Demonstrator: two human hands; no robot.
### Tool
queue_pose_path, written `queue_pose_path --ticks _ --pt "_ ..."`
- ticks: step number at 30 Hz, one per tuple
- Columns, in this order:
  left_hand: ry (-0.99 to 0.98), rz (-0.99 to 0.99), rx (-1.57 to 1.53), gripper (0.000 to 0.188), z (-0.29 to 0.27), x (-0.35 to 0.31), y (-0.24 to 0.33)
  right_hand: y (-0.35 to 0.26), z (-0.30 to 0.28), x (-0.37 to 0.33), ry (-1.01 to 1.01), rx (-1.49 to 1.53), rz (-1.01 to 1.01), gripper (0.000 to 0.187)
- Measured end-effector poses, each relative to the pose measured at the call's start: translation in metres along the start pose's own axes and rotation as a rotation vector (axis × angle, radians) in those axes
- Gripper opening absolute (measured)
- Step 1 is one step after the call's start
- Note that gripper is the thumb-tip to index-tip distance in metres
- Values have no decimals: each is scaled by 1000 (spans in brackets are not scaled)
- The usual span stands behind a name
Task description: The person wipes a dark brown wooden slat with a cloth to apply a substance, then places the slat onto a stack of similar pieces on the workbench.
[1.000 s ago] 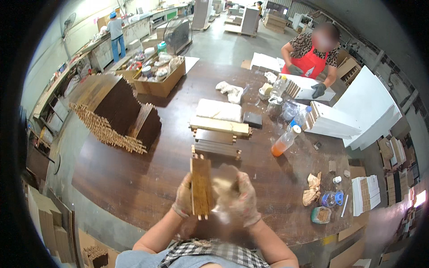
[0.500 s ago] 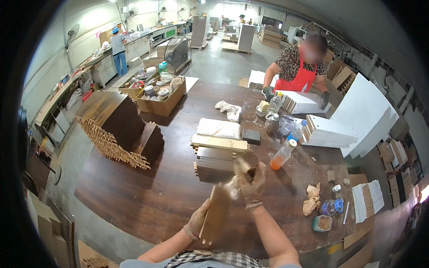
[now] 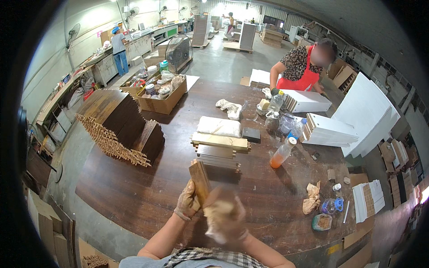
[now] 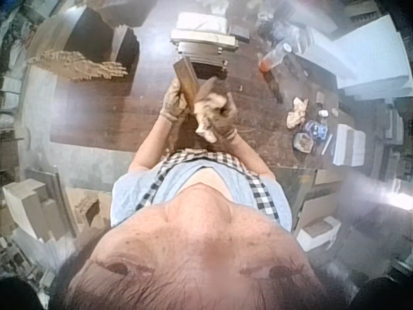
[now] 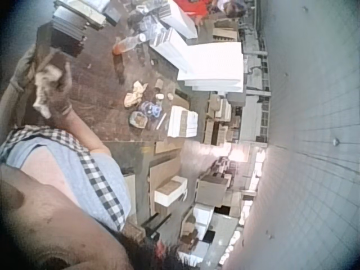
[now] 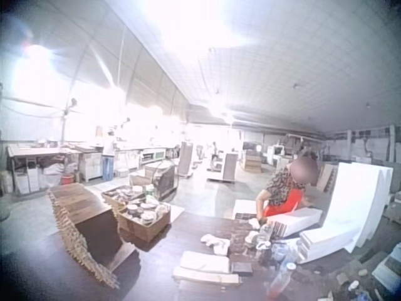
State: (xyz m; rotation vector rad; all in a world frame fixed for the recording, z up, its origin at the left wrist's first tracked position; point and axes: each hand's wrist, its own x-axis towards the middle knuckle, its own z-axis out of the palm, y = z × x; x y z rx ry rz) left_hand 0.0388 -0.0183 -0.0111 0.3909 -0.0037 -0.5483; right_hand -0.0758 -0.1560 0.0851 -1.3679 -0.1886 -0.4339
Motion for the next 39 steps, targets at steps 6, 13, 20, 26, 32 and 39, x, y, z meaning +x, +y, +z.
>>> queue_pose_path --ticks 6,13,20,26,32,39 --pt "-108 -231 -352 58 -61 4 -12 10 -16 -4 96 185 178 37" --pt "-33 -166 -199 83 -1 -18 4 28 -55 -11 31 146 271 57" --pt "-81 -46 -210 69 20 -16 30 -13 -51 11 42 -233 298 62" --pt "-75 -111 -203 73 25 -21 36 -40 -36 25 -404 -1045 -131 51" --pt "64 -2 54 72 22 -23 30 -51 14 24 -635 -1181 -195 47" --pt "19 3 -55 65 32 -34 37 -56 2 18 -586 -1204 -83 51"
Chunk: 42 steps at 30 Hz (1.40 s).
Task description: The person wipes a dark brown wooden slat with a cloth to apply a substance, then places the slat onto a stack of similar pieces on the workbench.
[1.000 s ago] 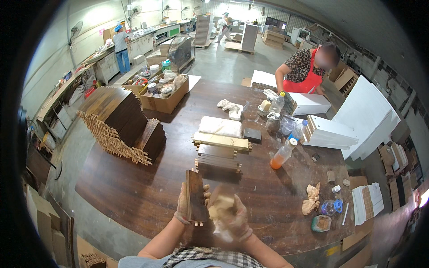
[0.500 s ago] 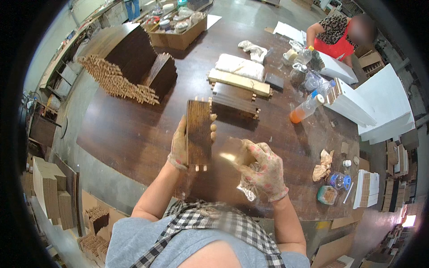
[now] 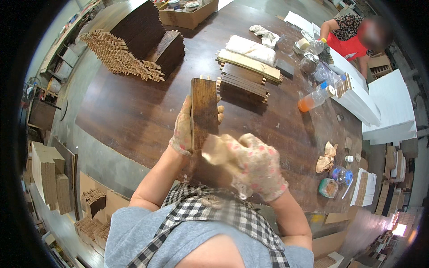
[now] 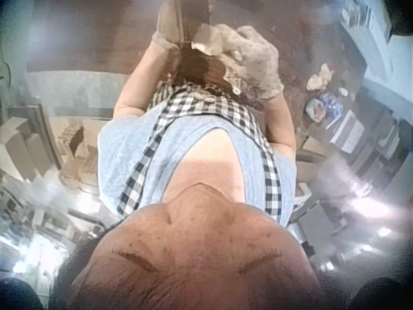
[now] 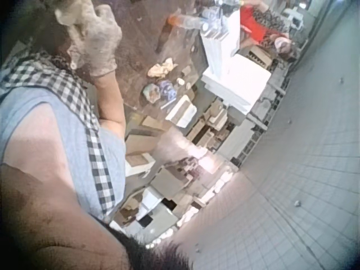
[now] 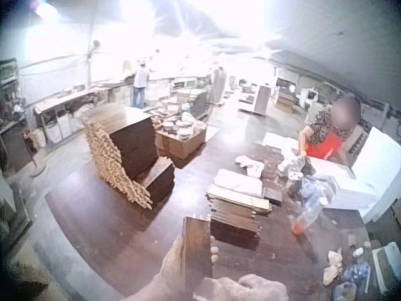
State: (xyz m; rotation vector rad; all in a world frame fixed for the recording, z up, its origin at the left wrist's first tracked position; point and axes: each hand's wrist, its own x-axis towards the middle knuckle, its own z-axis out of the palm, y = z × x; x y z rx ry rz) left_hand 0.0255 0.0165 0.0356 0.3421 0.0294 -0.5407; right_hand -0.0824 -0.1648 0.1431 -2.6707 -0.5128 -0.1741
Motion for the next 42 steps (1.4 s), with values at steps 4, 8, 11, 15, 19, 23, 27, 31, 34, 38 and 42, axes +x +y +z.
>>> queue_pose_path --ticks 4,8,11,15,19,23,27,31,34,38,42 --pt "8 72 52 63 14 -6 -4 2 9 1 -31 -94 -22 53" --pt "-114 -16 -66 63 1 -9 5 41 4 -22 3 -4 169 56" --pt "-102 -62 -27 64 2 -12 -3 40 12 -19 264 434 219 57" --pt "-45 -132 10 66 16 -12 -33 28 52 2 509 691 -13 69" --pt "-472 39 144 52 -22 -12 -57 7 60 39 506 242 -232 78" --pt "-255 -360 -186 53 -25 -24 -58 85 92 74 732 76 -178 73" --pt "-214 -484 131 61 2 -32 -33 135 44 100 865 147 63 52" --pt "-170 -253 91 66 -3 -19 -28 104 16 67 758 596 113 54" --pt "-45 -141 113 65 -3 -15 -18 106 28 33 514 446 42 61" --pt "44 -139 -15 60 4 -12 -10 87 42 -8 325 564 -17 56" --pt "143 -141 -82 57 15 -7 -18 61 49 -24 210 521 -112 53"
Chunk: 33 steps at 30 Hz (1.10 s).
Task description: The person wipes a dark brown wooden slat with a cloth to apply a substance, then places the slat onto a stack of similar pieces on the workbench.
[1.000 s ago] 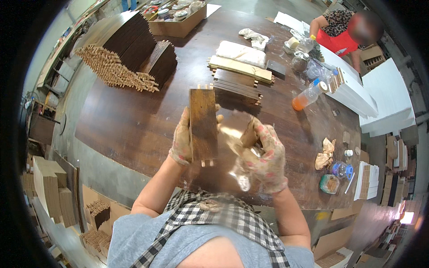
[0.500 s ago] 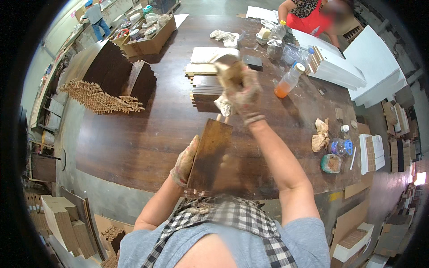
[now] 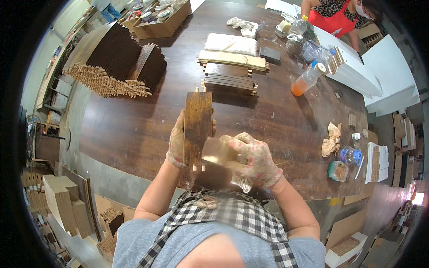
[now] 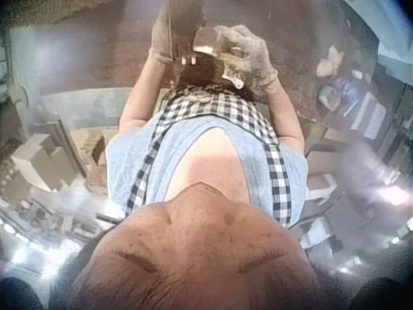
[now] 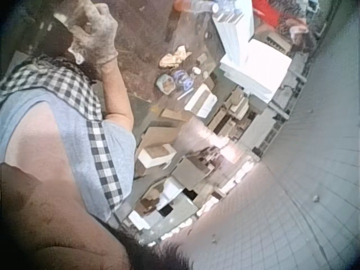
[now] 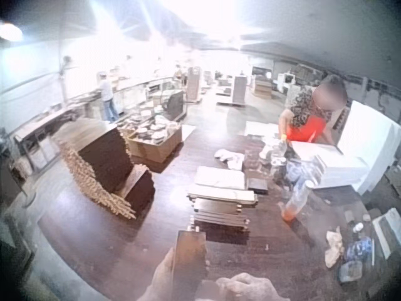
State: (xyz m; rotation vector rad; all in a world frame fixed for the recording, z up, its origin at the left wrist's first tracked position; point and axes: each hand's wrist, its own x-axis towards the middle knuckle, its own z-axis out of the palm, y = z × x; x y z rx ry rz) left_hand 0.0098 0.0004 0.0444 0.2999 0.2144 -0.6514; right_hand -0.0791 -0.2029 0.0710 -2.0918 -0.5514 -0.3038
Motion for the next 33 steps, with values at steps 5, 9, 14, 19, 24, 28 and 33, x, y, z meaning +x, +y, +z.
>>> queue_pose_path --ticks 5,9,14,19,24,28,33 --pt "-269 -153 59 53 -25 0 -3 29 -11 19 74 -172 -18 50" --pt "19 -204 -20 56 -3 -11 -14 57 -26 43 306 -110 220 52" --pt "0 -99 136 56 -14 -15 -9 44 -24 44 286 -9 268 57" --pt "-247 -199 -118 59 -30 -1 5 15 9 8 141 -172 119 33" --pt "1 -175 -66 57 -28 7 4 -9 -1 -18 -64 -39 250 29" --pt "-90 -180 -83 58 -29 16 -13 25 11 -14 219 297 498 29" --pt "-31 -121 -18 59 -46 13 1 29 6 -32 443 203 561 15"
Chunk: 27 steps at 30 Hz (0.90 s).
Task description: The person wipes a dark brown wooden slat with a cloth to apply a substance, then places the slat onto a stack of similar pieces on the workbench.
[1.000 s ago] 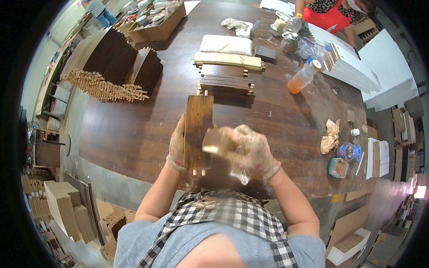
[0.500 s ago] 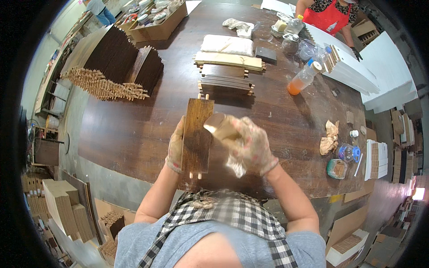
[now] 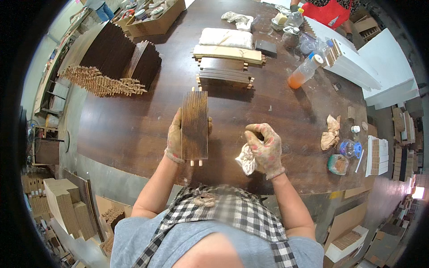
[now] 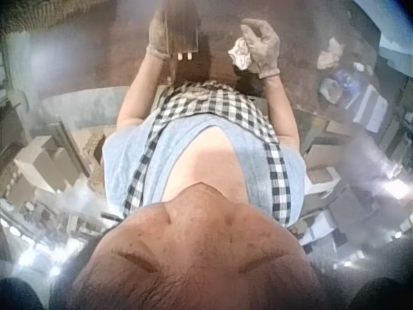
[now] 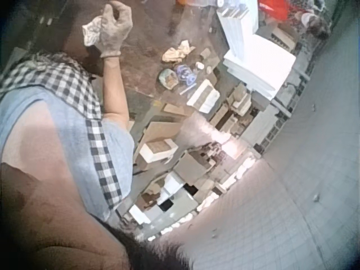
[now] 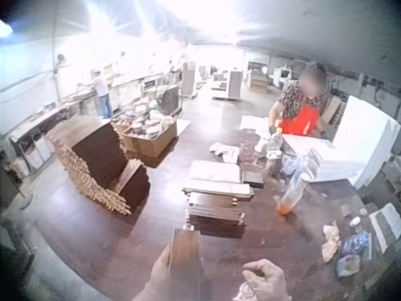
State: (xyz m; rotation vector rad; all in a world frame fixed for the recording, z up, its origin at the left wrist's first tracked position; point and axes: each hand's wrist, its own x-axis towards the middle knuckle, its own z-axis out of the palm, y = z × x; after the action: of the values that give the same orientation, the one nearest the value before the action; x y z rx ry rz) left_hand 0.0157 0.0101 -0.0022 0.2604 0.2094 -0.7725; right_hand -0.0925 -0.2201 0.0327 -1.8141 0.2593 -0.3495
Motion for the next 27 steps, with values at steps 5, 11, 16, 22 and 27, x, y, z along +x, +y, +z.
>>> queue_pose_path --ticks 5,11,16,22,27 --pt "53 15 70 60 14 -2 -6 -40 35 26 84 -52 -290 13" --pt "-67 92 253 50 35 3 -29 -38 93 44 48 -418 -687 15" --pt "-6 143 127 59 11 10 10 -53 90 -21 -485 -174 -800 13" --pt "46 202 169 62 38 -4 9 -33 47 3 -387 61 163 27" --pt "6 182 128 64 37 -1 -8 -45 57 1 -611 357 519 34"
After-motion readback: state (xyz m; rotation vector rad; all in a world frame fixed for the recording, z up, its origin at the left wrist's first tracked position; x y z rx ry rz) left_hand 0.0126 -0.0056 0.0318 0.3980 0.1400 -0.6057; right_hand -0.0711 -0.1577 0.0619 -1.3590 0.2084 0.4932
